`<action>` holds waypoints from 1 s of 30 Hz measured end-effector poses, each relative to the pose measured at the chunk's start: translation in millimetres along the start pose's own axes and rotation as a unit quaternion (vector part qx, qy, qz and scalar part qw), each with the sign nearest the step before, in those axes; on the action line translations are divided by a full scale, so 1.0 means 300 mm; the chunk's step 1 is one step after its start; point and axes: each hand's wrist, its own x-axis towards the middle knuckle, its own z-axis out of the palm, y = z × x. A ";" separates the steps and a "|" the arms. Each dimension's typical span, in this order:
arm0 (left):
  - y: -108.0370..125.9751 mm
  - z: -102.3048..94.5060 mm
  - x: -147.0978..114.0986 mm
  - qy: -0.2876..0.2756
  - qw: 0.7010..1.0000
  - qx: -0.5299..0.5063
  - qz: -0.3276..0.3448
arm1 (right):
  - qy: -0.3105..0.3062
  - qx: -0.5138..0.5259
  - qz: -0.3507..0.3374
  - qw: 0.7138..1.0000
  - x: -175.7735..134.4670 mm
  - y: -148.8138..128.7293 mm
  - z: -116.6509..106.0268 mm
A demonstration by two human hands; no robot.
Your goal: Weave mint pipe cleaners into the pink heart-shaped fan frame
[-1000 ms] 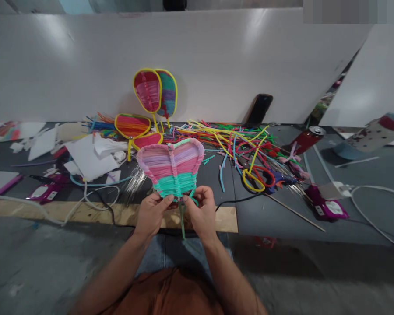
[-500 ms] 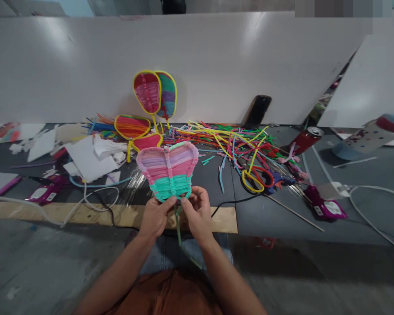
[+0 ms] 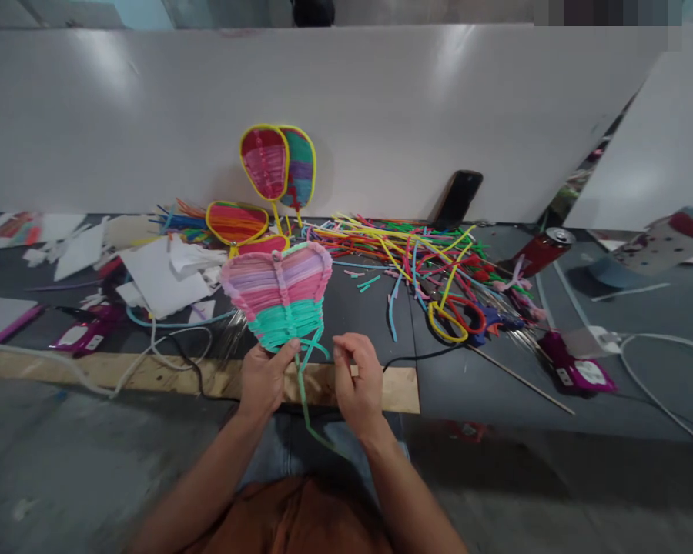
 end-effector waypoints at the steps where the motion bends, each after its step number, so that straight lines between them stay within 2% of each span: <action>1: 0.000 -0.002 0.001 0.001 1.000 0.000 -0.002 | -0.008 -0.018 -0.023 1.000 0.003 0.003 -0.002; 4: 0.001 -0.007 0.002 -0.016 0.999 -0.025 -0.023 | -0.050 -0.049 -0.069 0.995 0.013 0.004 -0.011; 6: 0.002 -0.009 0.001 -0.021 0.999 -0.030 -0.019 | -0.052 -0.020 -0.035 0.998 0.019 -0.001 -0.014; 8: 0.001 -0.012 -0.003 -0.015 1.000 0.005 0.004 | -0.031 0.027 0.034 0.999 0.022 -0.008 -0.012; 10: 0.000 -0.013 -0.007 -0.009 0.998 0.055 0.031 | -0.015 0.041 0.062 0.997 0.023 -0.017 -0.008; 14: 0.001 -0.007 -0.013 -0.011 0.995 0.070 0.064 | -0.060 -0.045 -0.024 0.997 0.021 -0.027 0.005; 15: 0.002 -0.006 -0.013 -0.010 0.996 0.062 0.064 | -0.071 -0.054 -0.024 0.996 0.021 -0.026 0.008; 16: 0.003 -0.007 -0.013 -0.009 0.997 0.057 0.060 | -0.078 -0.046 -0.003 0.996 0.021 -0.024 0.011; 18: 0.005 -0.014 -0.013 -0.005 0.996 0.071 0.052 | -0.098 0.007 0.082 0.992 0.022 -0.017 0.014; 20: 0.008 -0.023 -0.014 -0.007 0.993 0.099 0.056 | -0.129 0.055 0.159 0.977 0.024 -0.012 0.011; 22: 0.010 -0.030 -0.016 -0.026 0.992 0.108 0.060 | -0.136 0.050 0.176 0.974 0.028 -0.011 0.005; 25: 0.012 -0.029 -0.023 -0.061 0.995 0.062 0.047 | -0.090 0.034 0.154 0.983 0.037 -0.013 -0.002; 27: 0.015 -0.023 -0.028 -0.072 0.996 0.030 0.030 | -0.077 0.084 0.174 0.978 0.043 -0.013 -0.001; 30: 0.024 -0.017 -0.030 -0.094 0.996 0.005 0.007 | -0.086 0.192 0.240 0.948 0.049 -0.010 0.006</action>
